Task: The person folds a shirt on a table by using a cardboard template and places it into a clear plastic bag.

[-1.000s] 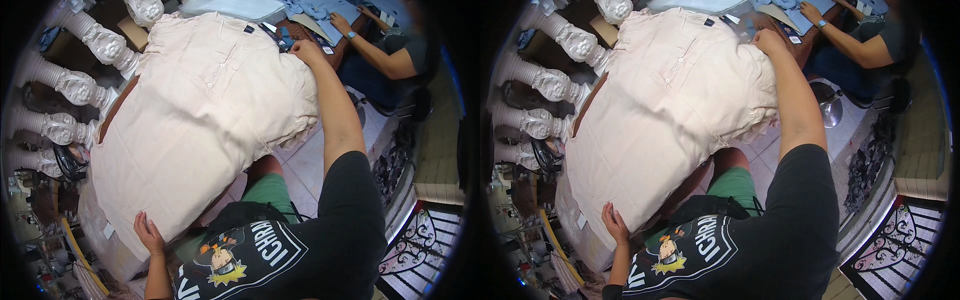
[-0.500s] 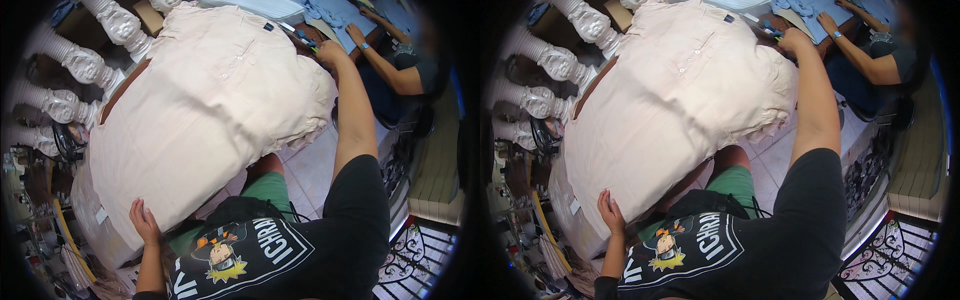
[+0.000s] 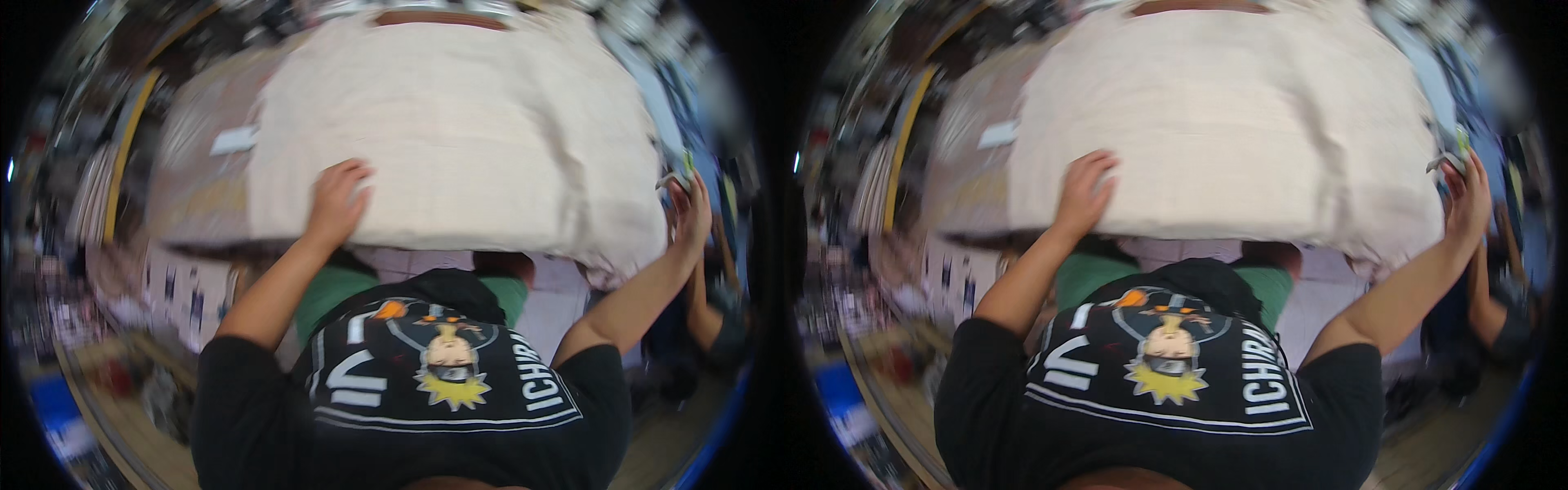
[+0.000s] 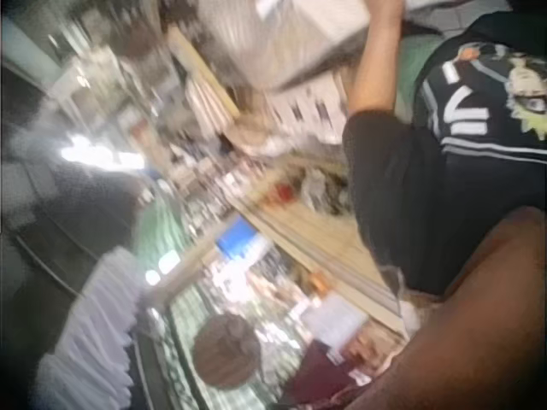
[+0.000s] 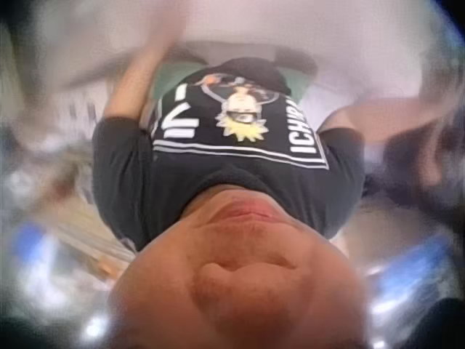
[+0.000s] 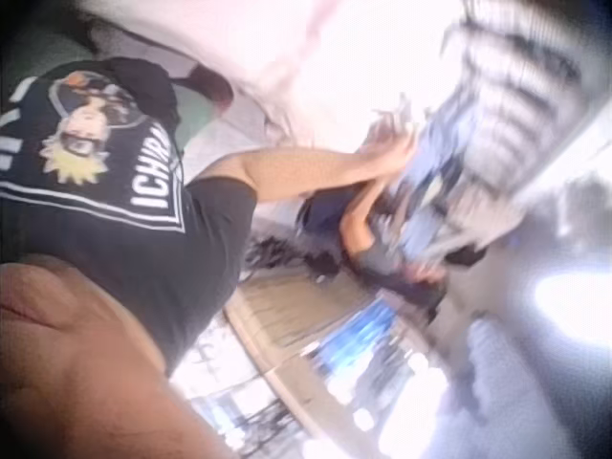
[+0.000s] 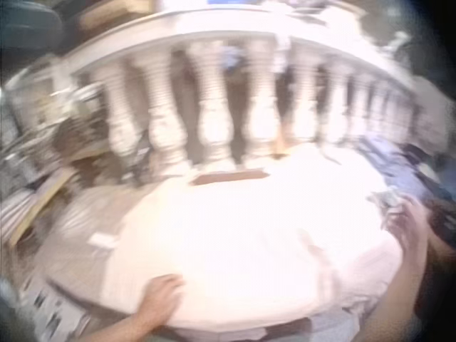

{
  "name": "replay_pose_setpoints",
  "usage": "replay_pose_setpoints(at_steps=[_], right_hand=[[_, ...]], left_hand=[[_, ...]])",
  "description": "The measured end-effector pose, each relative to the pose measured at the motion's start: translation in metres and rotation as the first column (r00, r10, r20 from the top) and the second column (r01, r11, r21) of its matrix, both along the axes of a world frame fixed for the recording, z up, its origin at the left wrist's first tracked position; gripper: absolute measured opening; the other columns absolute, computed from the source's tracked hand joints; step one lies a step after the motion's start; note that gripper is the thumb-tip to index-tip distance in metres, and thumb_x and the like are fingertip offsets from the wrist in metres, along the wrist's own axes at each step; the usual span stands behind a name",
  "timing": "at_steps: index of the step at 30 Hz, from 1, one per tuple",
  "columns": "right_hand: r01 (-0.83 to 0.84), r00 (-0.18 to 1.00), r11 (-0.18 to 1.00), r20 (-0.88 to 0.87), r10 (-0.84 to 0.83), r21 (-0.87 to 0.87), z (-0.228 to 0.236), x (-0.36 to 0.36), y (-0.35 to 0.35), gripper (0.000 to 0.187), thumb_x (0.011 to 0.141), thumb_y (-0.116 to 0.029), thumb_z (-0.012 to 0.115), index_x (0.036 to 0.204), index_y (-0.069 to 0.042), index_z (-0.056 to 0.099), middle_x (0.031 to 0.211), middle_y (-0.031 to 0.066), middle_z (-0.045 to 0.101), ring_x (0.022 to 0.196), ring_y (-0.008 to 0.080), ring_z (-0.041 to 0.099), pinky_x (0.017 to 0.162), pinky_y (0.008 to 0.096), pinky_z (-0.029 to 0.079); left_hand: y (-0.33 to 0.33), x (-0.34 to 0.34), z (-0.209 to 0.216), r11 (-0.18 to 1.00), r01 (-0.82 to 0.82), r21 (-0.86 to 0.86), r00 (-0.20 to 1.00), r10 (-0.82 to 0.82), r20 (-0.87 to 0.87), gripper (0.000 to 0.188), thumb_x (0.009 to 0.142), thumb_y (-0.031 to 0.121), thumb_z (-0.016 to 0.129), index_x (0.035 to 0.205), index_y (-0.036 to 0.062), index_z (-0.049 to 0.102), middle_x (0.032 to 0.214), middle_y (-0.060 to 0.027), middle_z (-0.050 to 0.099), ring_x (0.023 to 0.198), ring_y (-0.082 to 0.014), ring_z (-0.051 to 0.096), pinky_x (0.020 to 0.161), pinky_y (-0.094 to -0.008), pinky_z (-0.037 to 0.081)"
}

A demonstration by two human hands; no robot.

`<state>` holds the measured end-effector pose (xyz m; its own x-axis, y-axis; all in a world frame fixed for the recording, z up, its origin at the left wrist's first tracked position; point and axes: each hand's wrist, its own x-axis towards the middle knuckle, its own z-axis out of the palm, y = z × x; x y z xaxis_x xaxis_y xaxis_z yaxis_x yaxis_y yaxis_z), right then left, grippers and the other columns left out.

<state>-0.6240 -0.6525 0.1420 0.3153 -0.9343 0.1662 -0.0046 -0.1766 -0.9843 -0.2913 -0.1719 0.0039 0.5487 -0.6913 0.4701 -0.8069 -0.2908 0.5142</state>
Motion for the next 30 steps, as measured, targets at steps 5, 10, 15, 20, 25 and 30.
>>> replay_pose_setpoints(at_steps=[5,10,15,20,25,30], right_hand=[[-0.728,0.605,0.677,0.570,0.557,0.111,-0.040,0.171,0.149,0.051,0.088,-0.011,0.053,0.133,0.005,0.035,0.123,0.0164,0.051,0.102,0.0173,0.057,0.088,0.0276,0.047],[-0.894,0.423,0.327,0.332,0.843,0.307,-0.059,0.311,0.263,0.051,0.078,-0.004,0.051,0.127,0.006,0.041,0.097,0.0063,0.053,0.082,0.0139,0.052,0.072,0.0243,0.045],[-0.878,0.374,0.322,0.086,0.924,0.353,-0.065,0.382,0.343,0.029,0.086,-0.021,0.057,0.110,-0.005,0.059,0.080,-0.0001,0.055,0.069,0.0074,0.051,0.062,0.0199,0.042],[-0.866,0.382,0.384,-0.073,0.921,0.321,-0.081,0.420,0.383,0.023,0.089,-0.022,0.058,0.107,-0.010,0.064,0.073,-0.0044,0.053,0.056,0.0032,0.042,0.051,0.0178,0.033],[-0.883,0.334,0.383,-0.209,0.919,0.272,-0.106,0.451,0.405,0.029,0.092,-0.026,0.055,0.116,-0.011,0.062,0.069,-0.0078,0.046,0.055,0.0020,0.033,0.049,0.0188,0.028],[-0.938,0.277,0.317,-0.247,0.929,0.139,-0.126,0.459,0.419,0.034,0.090,-0.034,0.056,0.112,-0.008,0.064,0.071,-0.0002,0.054,0.062,0.0091,0.046,0.055,0.0249,0.041]], left_hand=[[0.049,0.023,0.017,0.990,-0.120,-0.071,0.993,0.121,0.009,0.019,0.079,0.007,0.061,0.098,0.0077,0.064,0.105,-0.0083,0.062,0.101,-0.0255,0.057,0.090,-0.0369,0.043],[0.099,0.103,0.016,0.813,-0.556,-0.174,0.781,0.438,-0.445,0.018,0.082,0.007,0.060,0.100,0.0055,0.065,0.092,-0.0063,0.067,0.077,-0.0149,0.063,0.070,-0.0271,0.049],[0.113,0.136,0.001,0.859,-0.510,-0.042,0.817,0.469,-0.335,0.022,0.081,0.013,0.065,0.102,0.0039,0.066,0.092,-0.0073,0.067,0.075,-0.0139,0.062,0.069,-0.0254,0.049],[0.107,0.138,-0.009,0.849,-0.528,-0.003,0.832,0.516,-0.202,0.024,0.076,0.016,0.070,0.095,0.0023,0.066,0.095,-0.0107,0.062,0.078,-0.0253,0.062,0.070,-0.0357,0.050],[0.107,0.142,-0.017,0.838,-0.545,0.000,0.837,0.545,-0.044,0.020,0.076,0.016,0.070,0.092,0.0038,0.067,0.088,-0.0089,0.063,0.072,-0.0219,0.062,0.065,-0.0328,0.049],[0.106,0.145,-0.010,0.786,-0.613,0.084,0.772,0.618,-0.150,0.016,0.079,0.015,0.067,0.092,0.0063,0.068,0.084,-0.0103,0.066,0.071,-0.0213,0.064,0.066,-0.0311,0.049]])
